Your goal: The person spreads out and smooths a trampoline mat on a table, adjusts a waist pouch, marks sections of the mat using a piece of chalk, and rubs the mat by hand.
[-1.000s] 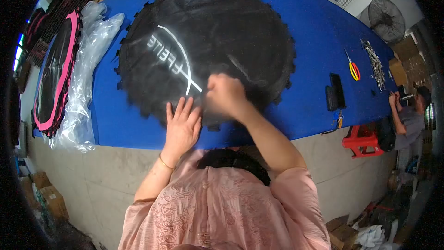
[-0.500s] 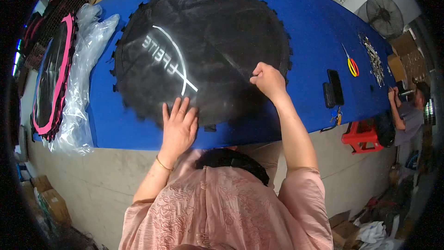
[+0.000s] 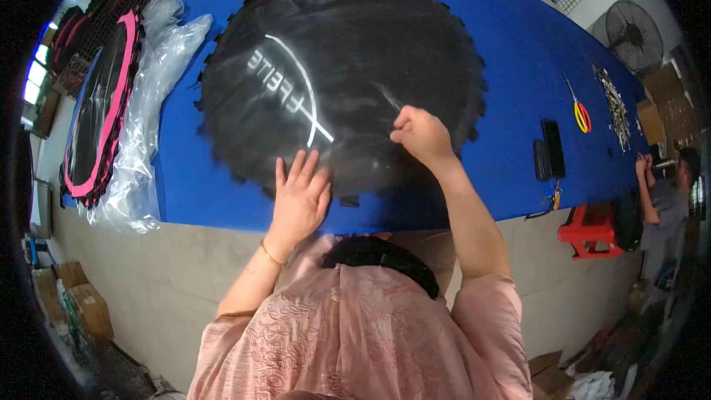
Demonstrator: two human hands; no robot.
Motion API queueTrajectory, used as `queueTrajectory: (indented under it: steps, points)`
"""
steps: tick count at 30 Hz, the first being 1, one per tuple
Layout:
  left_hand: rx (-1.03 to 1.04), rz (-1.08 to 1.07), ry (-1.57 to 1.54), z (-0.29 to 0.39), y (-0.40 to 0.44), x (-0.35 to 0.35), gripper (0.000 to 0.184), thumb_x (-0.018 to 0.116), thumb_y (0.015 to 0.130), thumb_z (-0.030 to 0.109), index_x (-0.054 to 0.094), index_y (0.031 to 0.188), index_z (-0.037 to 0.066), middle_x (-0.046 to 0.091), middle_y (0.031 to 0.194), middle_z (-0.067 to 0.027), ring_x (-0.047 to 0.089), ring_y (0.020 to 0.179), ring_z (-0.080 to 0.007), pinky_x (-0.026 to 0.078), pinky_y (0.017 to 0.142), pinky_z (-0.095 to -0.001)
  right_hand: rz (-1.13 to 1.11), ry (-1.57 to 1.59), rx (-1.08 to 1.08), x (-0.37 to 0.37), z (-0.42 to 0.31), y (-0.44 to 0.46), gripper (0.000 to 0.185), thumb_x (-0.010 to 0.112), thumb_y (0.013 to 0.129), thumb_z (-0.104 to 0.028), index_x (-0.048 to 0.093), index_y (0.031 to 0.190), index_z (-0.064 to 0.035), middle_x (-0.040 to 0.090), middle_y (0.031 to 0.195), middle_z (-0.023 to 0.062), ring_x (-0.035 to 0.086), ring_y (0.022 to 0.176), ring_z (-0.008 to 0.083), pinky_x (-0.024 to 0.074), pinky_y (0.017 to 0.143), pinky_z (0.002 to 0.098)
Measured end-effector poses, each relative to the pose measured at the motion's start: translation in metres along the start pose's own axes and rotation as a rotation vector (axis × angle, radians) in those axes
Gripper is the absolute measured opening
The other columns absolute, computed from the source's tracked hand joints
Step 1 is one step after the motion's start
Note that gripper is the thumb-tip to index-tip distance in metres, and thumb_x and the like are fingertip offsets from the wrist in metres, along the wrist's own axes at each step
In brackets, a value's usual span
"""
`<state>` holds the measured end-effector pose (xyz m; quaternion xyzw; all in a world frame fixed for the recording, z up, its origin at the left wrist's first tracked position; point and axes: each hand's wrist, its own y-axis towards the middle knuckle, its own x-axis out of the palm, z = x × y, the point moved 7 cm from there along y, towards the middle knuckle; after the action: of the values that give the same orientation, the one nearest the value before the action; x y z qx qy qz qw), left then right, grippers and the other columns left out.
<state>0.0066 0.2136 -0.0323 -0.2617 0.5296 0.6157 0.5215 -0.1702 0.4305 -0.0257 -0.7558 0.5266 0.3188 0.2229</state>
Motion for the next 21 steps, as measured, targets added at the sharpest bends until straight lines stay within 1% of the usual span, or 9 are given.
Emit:
queueTrajectory:
  steps: [1, 4, 7, 10, 14, 16, 17, 19, 21]
  points:
    - [-0.008, 0.001, 0.001, 0.000, 0.000, -0.001, 0.031, 0.067, 0.098, 0.022, 0.070, 0.126, 0.011, 0.058, 0.149, -0.0183, 0.047, 0.145, -0.0395, 0.027, 0.121, -0.0702, -0.075, 0.076, 0.047, 0.006, 0.004, -0.004, 0.021, 0.083, 0.077, -0.011, 0.071, 0.093, -0.0039, 0.068, 0.076, 0.0053, 0.067, 0.074, 0.0176, 0.0525, 0.071, 0.0333]
    - [-0.003, -0.018, 0.005, 0.000, 0.000, 0.000, 0.032, 0.066, 0.098, 0.023, 0.069, 0.127, 0.011, 0.057, 0.149, -0.0185, 0.046, 0.145, -0.0398, 0.027, 0.120, -0.0703, -0.155, 0.055, -0.006, 0.018, -0.023, -0.028, 0.023, 0.083, 0.077, -0.011, 0.071, 0.095, -0.0027, 0.068, 0.079, 0.0066, 0.066, 0.076, 0.0189, 0.0518, 0.071, 0.0345]
    - [-0.002, -0.027, -0.001, 0.000, -0.001, 0.000, 0.032, 0.066, 0.097, 0.023, 0.069, 0.127, 0.011, 0.057, 0.149, -0.0187, 0.046, 0.145, -0.0400, 0.027, 0.121, -0.0703, -0.134, 0.041, -0.057, 0.025, -0.033, -0.038, 0.024, 0.083, 0.077, -0.012, 0.070, 0.096, -0.0036, 0.065, 0.082, 0.0068, 0.065, 0.076, 0.0212, 0.0520, 0.072, 0.0348]
    - [-0.004, -0.032, -0.005, 0.000, 0.000, 0.001, 0.032, 0.066, 0.097, 0.023, 0.069, 0.127, 0.011, 0.057, 0.149, -0.0189, 0.046, 0.145, -0.0404, 0.026, 0.121, -0.0704, -0.152, -0.016, -0.013, 0.014, -0.026, -0.037, 0.023, 0.082, 0.079, -0.012, 0.069, 0.095, -0.0034, 0.065, 0.082, 0.0064, 0.065, 0.076, 0.0208, 0.0521, 0.073, 0.0352]
    - [-0.009, -0.031, -0.006, 0.000, 0.000, 0.000, 0.032, 0.066, 0.097, 0.022, 0.069, 0.127, 0.011, 0.056, 0.150, -0.0190, 0.046, 0.145, -0.0407, 0.026, 0.121, -0.0700, -0.159, -0.051, -0.019, 0.014, -0.024, -0.037, 0.023, 0.082, 0.078, -0.011, 0.069, 0.095, -0.0031, 0.065, 0.081, 0.0061, 0.065, 0.076, 0.0215, 0.0525, 0.073, 0.0355]
    - [-0.008, -0.030, -0.011, 0.001, 0.000, -0.002, 0.032, 0.066, 0.096, 0.022, 0.069, 0.127, 0.011, 0.056, 0.150, -0.0190, 0.046, 0.145, -0.0405, 0.025, 0.122, -0.0697, -0.229, 0.018, -0.066, 0.031, -0.041, -0.039, 0.024, 0.083, 0.077, -0.010, 0.069, 0.095, -0.0037, 0.065, 0.081, 0.0067, 0.066, 0.075, 0.0227, 0.0525, 0.072, 0.0356]
    - [-0.009, -0.029, -0.008, 0.000, 0.000, -0.001, 0.032, 0.066, 0.096, 0.022, 0.069, 0.127, 0.011, 0.056, 0.150, -0.0190, 0.046, 0.145, -0.0405, 0.025, 0.122, -0.0697, -0.232, 0.008, -0.125, 0.042, -0.050, -0.037, 0.023, 0.082, 0.076, -0.010, 0.068, 0.094, -0.0046, 0.066, 0.082, 0.0081, 0.067, 0.075, 0.0247, 0.0524, 0.071, 0.0365]
    - [-0.008, -0.024, -0.011, -0.001, -0.001, 0.001, 0.032, 0.066, 0.096, 0.022, 0.070, 0.126, 0.011, 0.056, 0.150, -0.0191, 0.046, 0.145, -0.0404, 0.025, 0.122, -0.0694, -0.209, 0.015, -0.172, 0.052, -0.069, -0.039, 0.023, 0.081, 0.076, -0.010, 0.068, 0.094, -0.0052, 0.066, 0.083, 0.0092, 0.067, 0.075, 0.0262, 0.0522, 0.070, 0.0378]
    - [-0.007, -0.026, -0.014, -0.001, -0.001, 0.001, 0.033, 0.066, 0.096, 0.022, 0.069, 0.127, 0.011, 0.056, 0.150, -0.0190, 0.046, 0.145, -0.0402, 0.025, 0.122, -0.0694, -0.212, 0.014, -0.175, 0.051, -0.067, -0.038, 0.023, 0.082, 0.076, -0.011, 0.068, 0.094, -0.0048, 0.067, 0.083, 0.0093, 0.067, 0.075, 0.0266, 0.0523, 0.070, 0.0382]
